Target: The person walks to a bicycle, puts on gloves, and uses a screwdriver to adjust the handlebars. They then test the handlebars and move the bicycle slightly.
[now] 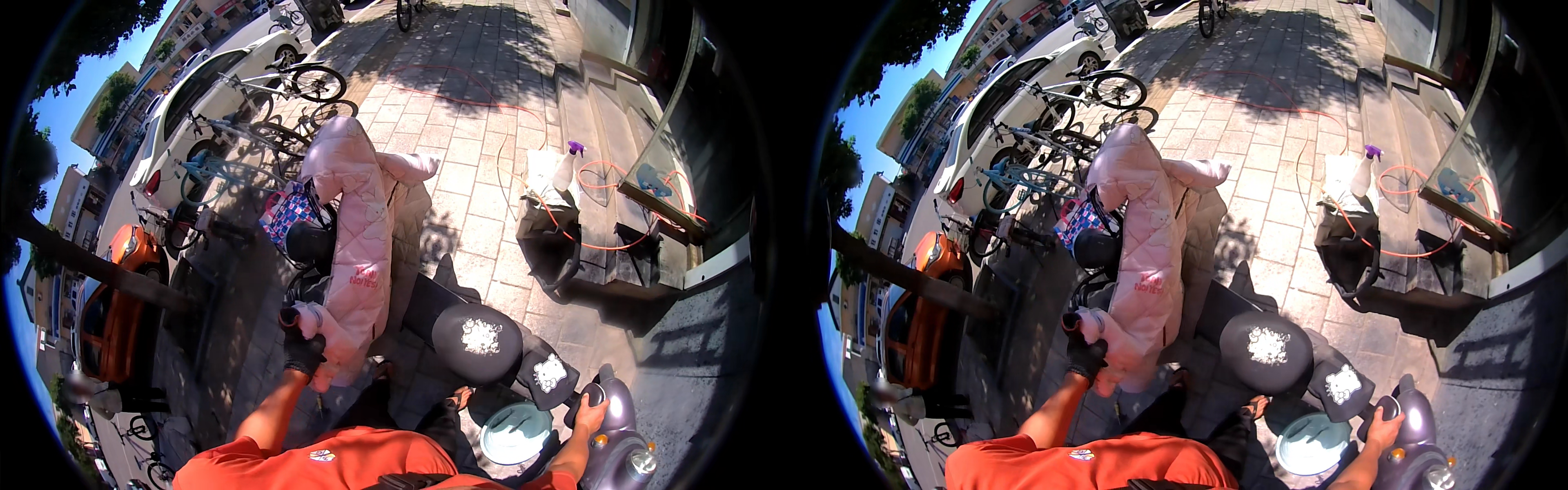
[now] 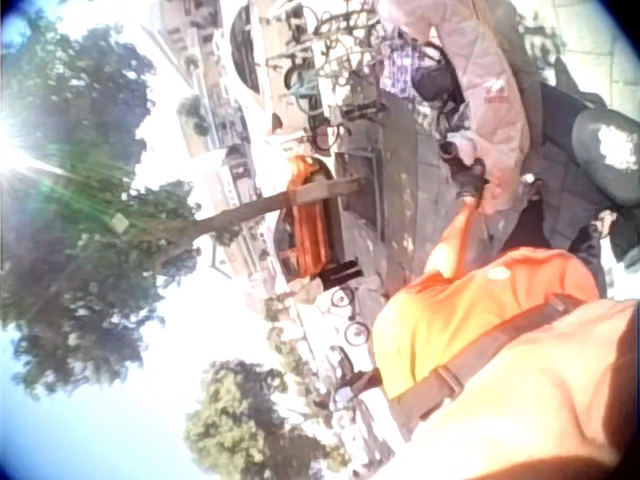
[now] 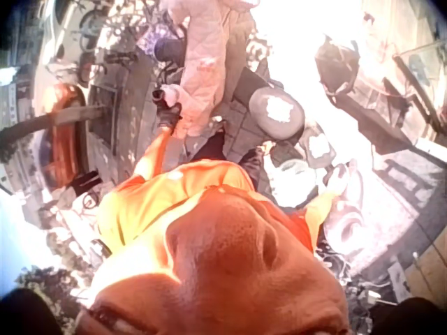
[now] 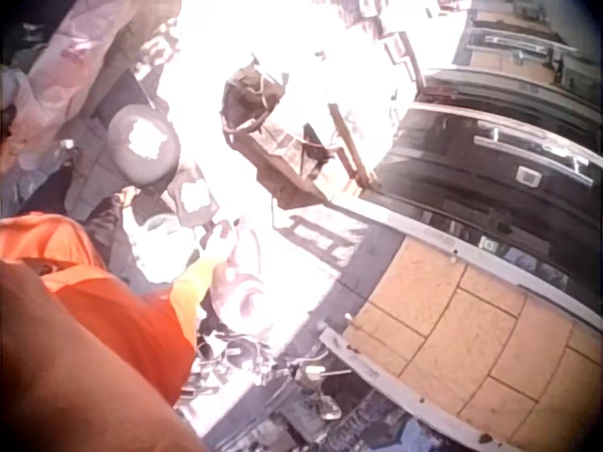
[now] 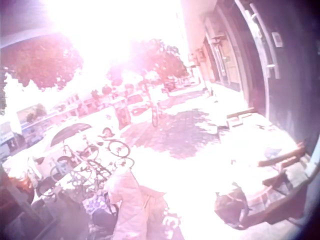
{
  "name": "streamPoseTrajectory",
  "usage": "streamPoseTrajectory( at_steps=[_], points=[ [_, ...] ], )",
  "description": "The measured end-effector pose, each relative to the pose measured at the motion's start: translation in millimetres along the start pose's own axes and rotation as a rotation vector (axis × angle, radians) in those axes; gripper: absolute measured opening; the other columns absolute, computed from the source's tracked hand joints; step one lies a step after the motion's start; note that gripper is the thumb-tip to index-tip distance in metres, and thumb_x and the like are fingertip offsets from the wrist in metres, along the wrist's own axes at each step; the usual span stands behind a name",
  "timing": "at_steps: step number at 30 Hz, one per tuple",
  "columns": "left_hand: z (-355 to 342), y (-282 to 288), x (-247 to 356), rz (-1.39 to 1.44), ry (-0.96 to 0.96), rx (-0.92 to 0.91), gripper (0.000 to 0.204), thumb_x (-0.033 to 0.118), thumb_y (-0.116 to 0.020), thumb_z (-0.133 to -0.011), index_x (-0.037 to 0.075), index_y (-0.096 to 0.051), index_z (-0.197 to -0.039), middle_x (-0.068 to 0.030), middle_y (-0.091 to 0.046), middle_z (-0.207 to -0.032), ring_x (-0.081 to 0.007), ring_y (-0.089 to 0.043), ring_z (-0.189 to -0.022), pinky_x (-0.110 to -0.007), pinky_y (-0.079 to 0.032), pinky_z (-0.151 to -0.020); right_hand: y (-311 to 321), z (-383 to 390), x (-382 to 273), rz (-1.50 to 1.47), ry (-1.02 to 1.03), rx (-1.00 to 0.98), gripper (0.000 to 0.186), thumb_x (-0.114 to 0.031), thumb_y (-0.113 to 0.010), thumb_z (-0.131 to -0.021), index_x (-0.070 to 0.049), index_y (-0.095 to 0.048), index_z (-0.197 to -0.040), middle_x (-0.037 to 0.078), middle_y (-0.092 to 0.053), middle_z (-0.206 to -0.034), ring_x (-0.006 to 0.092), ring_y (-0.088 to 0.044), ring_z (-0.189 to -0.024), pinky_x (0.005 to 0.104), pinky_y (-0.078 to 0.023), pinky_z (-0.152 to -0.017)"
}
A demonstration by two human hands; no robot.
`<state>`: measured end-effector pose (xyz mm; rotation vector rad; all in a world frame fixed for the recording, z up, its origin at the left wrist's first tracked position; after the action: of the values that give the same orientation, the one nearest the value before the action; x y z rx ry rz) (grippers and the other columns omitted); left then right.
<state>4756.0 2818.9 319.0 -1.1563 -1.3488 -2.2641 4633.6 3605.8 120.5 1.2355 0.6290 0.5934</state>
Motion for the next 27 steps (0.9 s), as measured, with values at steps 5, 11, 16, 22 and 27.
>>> streamPoseTrajectory(
  at_steps=[5, 11, 16, 22, 27],
  points=[
    [-59.6, 53.5, -17.4, -0.352, -0.207, -0.096, 0.060, 0.008, -0.065, -0.073, 0.006, -0.049, -0.130, -0.0134, -0.062, -0.102, -0.0252, -0.069, -0.082, -0.035, -0.060, -0.055, -3.6, -22.0, 30.4, 0.003, -0.011, -0.014, 0.083, -0.047, -0.074, -0.083, -0.007, -0.039, -0.147, 0.025, -0.061, -0.133, 0.0437, -0.060, -0.119, 0.0509, -0.048, -0.099],
    [-117.3, 96.9, 16.4, -0.752, -0.420, -0.032, 0.075, 0.024, -0.070, -0.069, 0.006, -0.049, -0.139, -0.0225, -0.059, -0.131, -0.0400, -0.056, -0.125, -0.043, -0.046, -0.106, -5.8, -18.9, 39.7, -0.061, 0.030, 0.057, 0.077, -0.043, -0.075, -0.084, -0.005, -0.042, -0.141, 0.029, -0.063, -0.127, 0.0470, -0.060, -0.117, 0.0505, -0.048, -0.099],
    [-184.9, 132.8, -12.8, -0.923, -0.459, 0.021, 0.069, 0.025, -0.070, -0.071, 0.006, -0.055, -0.135, -0.0219, -0.066, -0.116, -0.0397, -0.064, -0.111, -0.044, -0.054, -0.092, -10.5, -0.7, 21.2, -0.007, 0.016, 0.034, 0.077, -0.048, -0.075, -0.083, -0.002, -0.045, -0.137, 0.028, -0.061, -0.129, 0.0460, -0.061, -0.114, 0.0519, -0.049, -0.096],
    [-288.6, 196.4, -57.0, -0.658, -0.322, -0.028, 0.062, 0.013, -0.071, -0.076, 0.011, -0.055, -0.136, -0.0114, -0.066, -0.075, -0.0234, -0.064, -0.053, -0.036, -0.053, -0.043, -3.1, 11.0, -25.2, -0.053, -0.002, -0.056, 0.077, -0.052, -0.072, -0.085, -0.002, -0.044, -0.136, 0.026, -0.062, -0.127, 0.0442, -0.063, -0.113, 0.0528, -0.051, -0.092],
    [-307.9, 146.9, 4.7, -0.700, -0.295, -0.048, 0.079, 0.012, -0.074, -0.079, 0.015, -0.043, -0.151, -0.0099, -0.063, -0.066, -0.0186, -0.057, -0.046, -0.034, -0.046, -0.038, -12.2, 27.4, -24.7, 0.019, -0.107, -0.065, 0.068, -0.051, -0.072, -0.085, -0.006, -0.047, -0.130, 0.022, -0.063, -0.121, 0.0394, -0.066, -0.108, 0.0492, -0.052, -0.091]
  ],
)
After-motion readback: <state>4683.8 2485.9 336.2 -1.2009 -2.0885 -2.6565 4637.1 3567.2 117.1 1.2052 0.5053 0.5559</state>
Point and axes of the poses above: each hand's wrist, its own z-axis away from the middle knuckle, its own y-axis out of the back of the hand, x = y × z, the point moved 7 cm from there along -z, towards the middle knuckle
